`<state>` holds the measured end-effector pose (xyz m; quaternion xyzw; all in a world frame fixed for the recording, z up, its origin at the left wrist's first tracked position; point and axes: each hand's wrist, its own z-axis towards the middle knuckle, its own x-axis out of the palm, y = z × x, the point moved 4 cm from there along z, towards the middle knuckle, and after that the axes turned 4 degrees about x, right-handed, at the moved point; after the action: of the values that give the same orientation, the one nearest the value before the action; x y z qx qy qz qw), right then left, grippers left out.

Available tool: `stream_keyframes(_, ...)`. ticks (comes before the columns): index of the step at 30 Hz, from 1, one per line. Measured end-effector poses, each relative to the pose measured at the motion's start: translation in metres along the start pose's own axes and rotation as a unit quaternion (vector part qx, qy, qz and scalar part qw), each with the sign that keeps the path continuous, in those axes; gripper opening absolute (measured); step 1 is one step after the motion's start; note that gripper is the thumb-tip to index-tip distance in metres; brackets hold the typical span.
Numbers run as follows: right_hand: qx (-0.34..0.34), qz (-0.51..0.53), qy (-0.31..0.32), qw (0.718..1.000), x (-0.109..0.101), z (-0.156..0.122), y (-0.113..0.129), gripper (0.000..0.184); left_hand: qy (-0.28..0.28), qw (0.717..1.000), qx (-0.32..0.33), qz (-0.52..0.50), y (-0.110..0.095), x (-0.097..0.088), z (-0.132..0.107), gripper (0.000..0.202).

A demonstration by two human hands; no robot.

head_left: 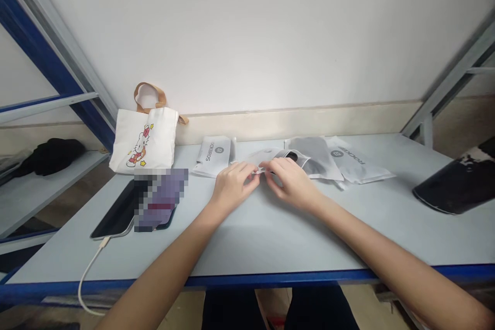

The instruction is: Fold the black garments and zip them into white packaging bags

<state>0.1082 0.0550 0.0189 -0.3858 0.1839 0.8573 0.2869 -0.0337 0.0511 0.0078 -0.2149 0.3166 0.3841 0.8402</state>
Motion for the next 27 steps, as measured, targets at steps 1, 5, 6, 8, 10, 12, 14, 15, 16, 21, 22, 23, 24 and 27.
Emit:
stream_keyframes(1, -0.006, 0.0, -0.003, 1.0, -0.0015, 0.0004, 0.0012, 0.015, 0.005, 1.0, 0.004, -0.003, -0.0007, -0.0002, -0.0002, 0.005)
stream_keyframes(5, -0.028, -0.035, -0.033, 0.998, -0.007, 0.0013, 0.0024, 0.01, 0.017, 1.0, 0.014, -0.02, -0.0018, -0.0017, 0.0, 0.01)
stream_keyframes(6, -0.029, -0.044, -0.041, 0.998, -0.0077, 0.0013, 0.0019, 0.012, 0.017, 0.999, 0.017, -0.022, -0.0016, -0.0022, 0.0002, 0.011)
stream_keyframes(8, -0.028, -0.051, -0.046, 0.997, -0.0078, 0.0012, 0.0007, 0.013, 0.014, 0.999, 0.027, -0.019, -0.0014, -0.0028, 0.0005, 0.013)
stream_keyframes(10, -0.027, -0.053, -0.034, 0.998, -0.0062, 0.0012, 0.0001, 0.013, 0.008, 0.999, 0.038, -0.009, -0.0014, -0.0029, 0.0006, 0.015)
stream_keyframes(12, -0.033, -0.062, -0.02, 0.997, -0.0044, 0.0013, 0.0004, 0.014, 0.001, 0.999, 0.046, 0.004, -0.0016, -0.0025, 0.0005, 0.016)
stream_keyframes(14, -0.044, -0.082, -0.014, 0.996, -0.0035, 0.0015, 0.0012, 0.015, -0.007, 0.999, 0.051, 0.014, -0.0018, -0.002, 0.0004, 0.017)
stream_keyframes(15, -0.05, -0.094, -0.013, 0.994, -0.0033, 0.0015, 0.0016, 0.016, -0.013, 0.998, 0.052, 0.019, -0.0018, -0.0018, 0.0004, 0.016)
stream_keyframes(16, -0.057, -0.106, -0.011, 0.993, -0.003, 0.0015, 0.0018, 0.016, -0.018, 0.998, 0.052, 0.024, -0.0019, -0.0016, 0.0005, 0.016)
stream_keyframes(21, -0.065, -0.141, -0.002, 0.988, -0.0017, 0.0008, 0.0006, 0.019, -0.021, 0.997, 0.053, 0.042, -0.0027, -0.0001, 0.0003, 0.017)
stream_keyframes(22, -0.063, -0.141, -0.001, 0.988, -0.0015, 0.0008, 0.0004, 0.019, -0.019, 0.998, 0.052, 0.043, -0.0028, 0.0001, 0.0001, 0.017)
stream_keyframes(23, -0.06, -0.14, 0.003, 0.988, -0.0011, 0.0009, 0.0001, 0.02, -0.017, 0.998, 0.05, 0.043, -0.0027, 0.0002, -0.0002, 0.017)
stream_keyframes(24, -0.058, -0.138, 0.008, 0.989, -0.0006, 0.0012, -0.0001, 0.02, -0.016, 0.998, 0.049, 0.044, -0.0026, 0.0002, -0.0004, 0.017)
stream_keyframes(27, -0.049, -0.133, 0.02, 0.99, 0.0, 0.002, -0.0024, 0.02, -0.016, 0.998, 0.046, 0.045, -0.0017, -0.0003, -0.0008, 0.019)
